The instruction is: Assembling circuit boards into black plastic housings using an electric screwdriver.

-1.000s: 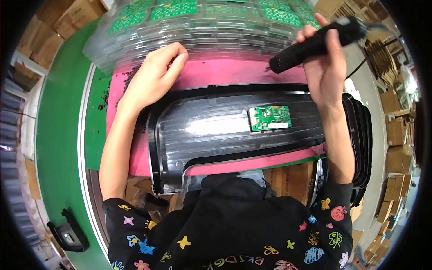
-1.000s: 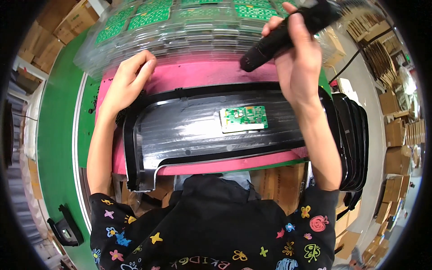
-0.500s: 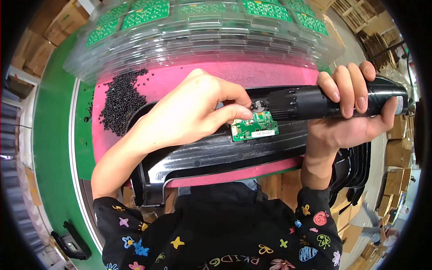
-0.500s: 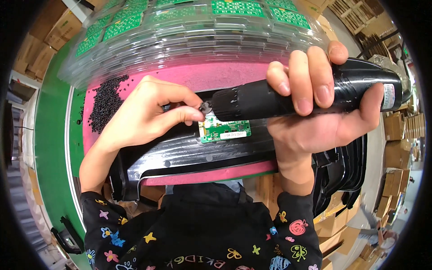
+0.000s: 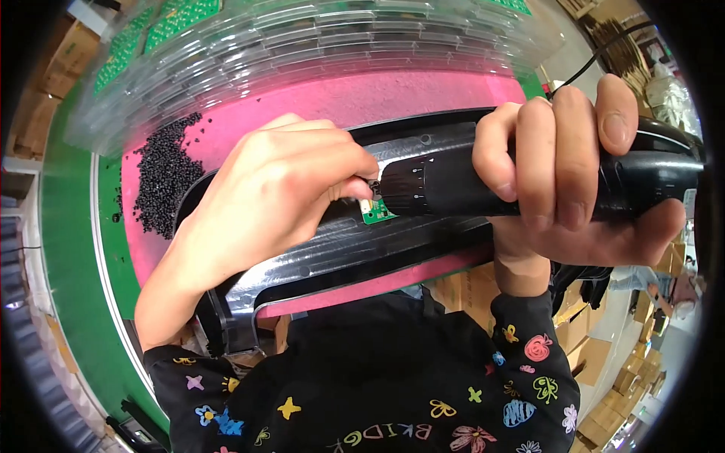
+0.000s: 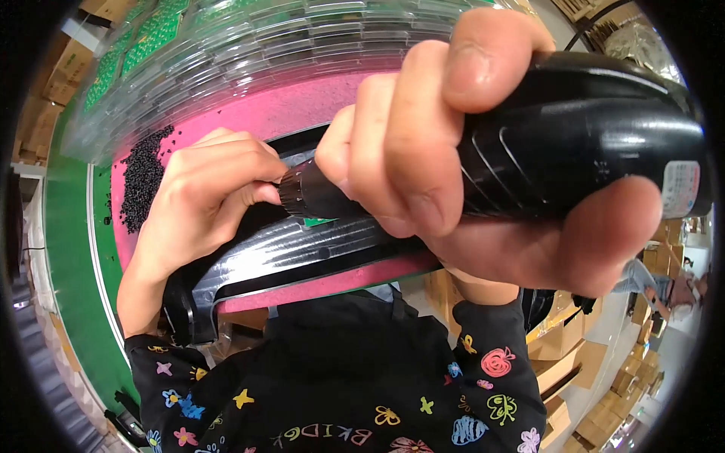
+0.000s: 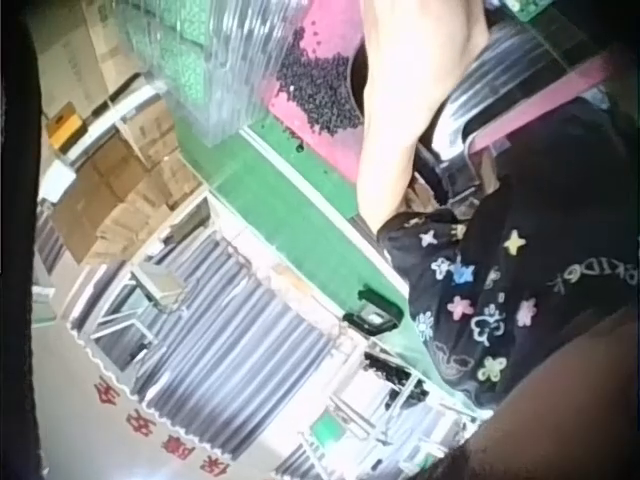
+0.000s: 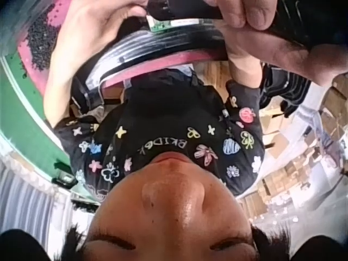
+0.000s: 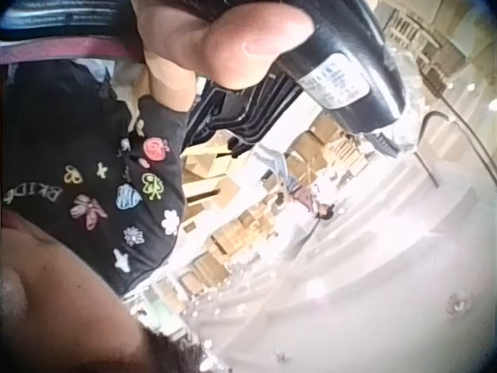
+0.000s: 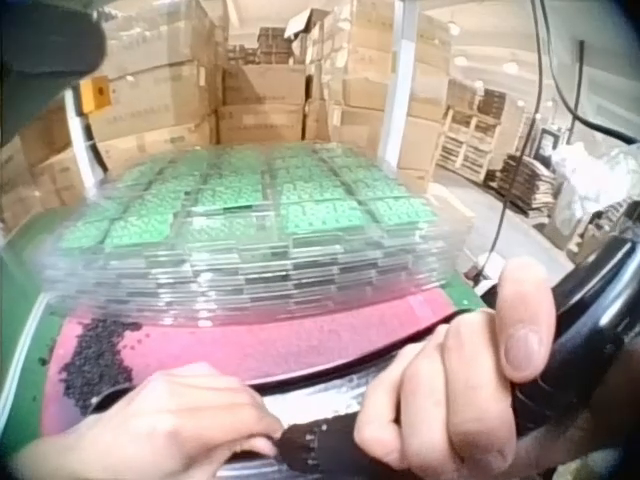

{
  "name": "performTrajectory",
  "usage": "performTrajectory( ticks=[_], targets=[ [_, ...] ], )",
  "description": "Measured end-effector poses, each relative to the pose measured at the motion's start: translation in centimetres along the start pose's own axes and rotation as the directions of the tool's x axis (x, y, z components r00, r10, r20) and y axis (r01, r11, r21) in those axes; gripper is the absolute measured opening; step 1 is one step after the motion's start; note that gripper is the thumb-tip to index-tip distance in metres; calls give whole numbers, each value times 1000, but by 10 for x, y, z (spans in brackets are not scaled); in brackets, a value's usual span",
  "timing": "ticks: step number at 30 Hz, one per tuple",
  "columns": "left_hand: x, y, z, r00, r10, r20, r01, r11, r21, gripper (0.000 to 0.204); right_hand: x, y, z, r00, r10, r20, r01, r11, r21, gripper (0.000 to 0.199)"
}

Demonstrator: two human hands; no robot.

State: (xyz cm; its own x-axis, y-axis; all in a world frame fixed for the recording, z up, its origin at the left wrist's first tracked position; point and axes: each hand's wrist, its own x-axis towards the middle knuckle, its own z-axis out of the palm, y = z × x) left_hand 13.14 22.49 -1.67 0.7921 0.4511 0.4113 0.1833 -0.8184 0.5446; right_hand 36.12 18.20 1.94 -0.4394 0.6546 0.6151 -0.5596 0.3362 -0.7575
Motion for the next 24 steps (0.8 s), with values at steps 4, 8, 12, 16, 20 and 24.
performTrajectory(
  ticks=[4,8,12,16,20,24],
  targets=[
    [3,1,-3,983,-15,-181,35,993,112,8,-8,-15,-3,978,-138,-158,121,986,-113,52],
    [-1,3,6,997,-82,-12,82,996,-30,7,-13,-10,-17,951,-95,-293,25,972,-235,52],
    [-2,-1,7,976,-86,200,104,991,-81,11,-21,4,-27,906,-38,-422,-72,968,-241,48],
    [-4,-5,7,947,-96,307,111,993,-34,14,-18,7,-27,908,-46,-416,-76,959,-272,47],
    [-6,-6,11,948,-70,312,75,997,-6,15,-20,9,-28,910,-35,-413,-90,956,-279,47],
    [-7,-2,12,937,-160,311,173,985,-14,16,-20,13,-28,911,-40,-410,-87,954,-287,46]
  ],
)
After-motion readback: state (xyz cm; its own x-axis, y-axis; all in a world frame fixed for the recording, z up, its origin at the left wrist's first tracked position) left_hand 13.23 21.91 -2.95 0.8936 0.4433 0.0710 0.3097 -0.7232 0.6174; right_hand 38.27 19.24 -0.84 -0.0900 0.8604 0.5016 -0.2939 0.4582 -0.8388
